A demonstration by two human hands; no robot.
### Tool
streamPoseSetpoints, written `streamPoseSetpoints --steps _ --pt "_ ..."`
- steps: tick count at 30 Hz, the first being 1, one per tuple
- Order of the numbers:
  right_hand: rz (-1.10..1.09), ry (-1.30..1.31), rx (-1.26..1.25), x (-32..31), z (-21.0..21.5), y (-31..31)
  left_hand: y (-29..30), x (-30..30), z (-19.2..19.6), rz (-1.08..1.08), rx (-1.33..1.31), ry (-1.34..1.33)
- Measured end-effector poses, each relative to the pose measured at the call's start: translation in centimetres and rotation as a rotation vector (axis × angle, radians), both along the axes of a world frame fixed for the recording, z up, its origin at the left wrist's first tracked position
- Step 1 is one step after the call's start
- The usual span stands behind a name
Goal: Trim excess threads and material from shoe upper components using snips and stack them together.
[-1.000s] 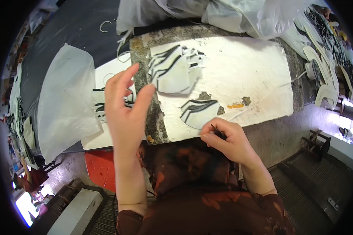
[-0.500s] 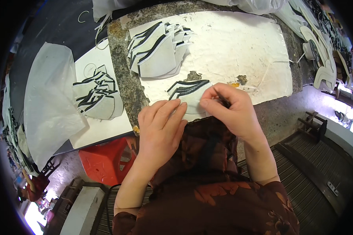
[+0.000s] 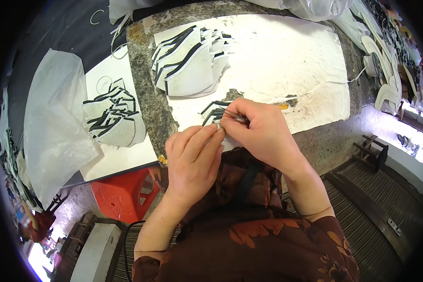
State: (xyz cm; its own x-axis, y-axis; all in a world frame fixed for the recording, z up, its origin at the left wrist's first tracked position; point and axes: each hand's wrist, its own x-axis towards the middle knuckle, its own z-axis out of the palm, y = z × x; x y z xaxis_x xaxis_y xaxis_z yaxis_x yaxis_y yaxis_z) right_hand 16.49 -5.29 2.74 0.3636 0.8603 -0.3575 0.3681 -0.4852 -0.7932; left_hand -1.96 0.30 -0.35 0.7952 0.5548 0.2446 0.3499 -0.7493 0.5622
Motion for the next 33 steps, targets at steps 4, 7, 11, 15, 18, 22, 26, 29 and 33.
streamPoseSetpoints --steps 4,7,11,15,18,22,26,29,33 --pt "-0.01 -0.057 0.005 -0.2 0.0 0.1 0.1 0.1 0.1 -0.004 -0.004 -0.004" --pt "-0.012 -0.086 0.006 -0.3 0.0 0.1 0.1 0.1 0.0 -0.002 -0.007 -0.002" --pt "-0.016 -0.128 0.06 -0.5 -0.5 -0.2 0.0 0.0 -0.1 -0.001 -0.014 -0.006" --pt "-0.015 -0.12 0.056 -0.6 -0.6 -0.2 -0.3 -0.1 -0.2 0.025 -0.014 -0.008" --pt "-0.003 -0.13 0.054 -0.6 -0.6 -0.3 -0.5 -0.1 -0.2 0.039 -0.024 -0.017" --pt "-0.01 -0.108 0.028 -0.5 -0.6 -0.2 -0.3 0.3 0.0 0.035 -0.002 0.008" --pt "0.002 -0.138 0.026 -0.3 -0.2 -0.3 -0.2 0.6 0.3 0.035 0.044 0.054" --pt "0.037 -0.135 0.043 0.2 0.1 -0.2 -0.1 0.8 0.4 0.049 0.045 0.074" --pt "0.043 -0.1 0.0 0.8 0.7 -0.5 -0.3 0.8 0.2 0.059 0.043 0.073"
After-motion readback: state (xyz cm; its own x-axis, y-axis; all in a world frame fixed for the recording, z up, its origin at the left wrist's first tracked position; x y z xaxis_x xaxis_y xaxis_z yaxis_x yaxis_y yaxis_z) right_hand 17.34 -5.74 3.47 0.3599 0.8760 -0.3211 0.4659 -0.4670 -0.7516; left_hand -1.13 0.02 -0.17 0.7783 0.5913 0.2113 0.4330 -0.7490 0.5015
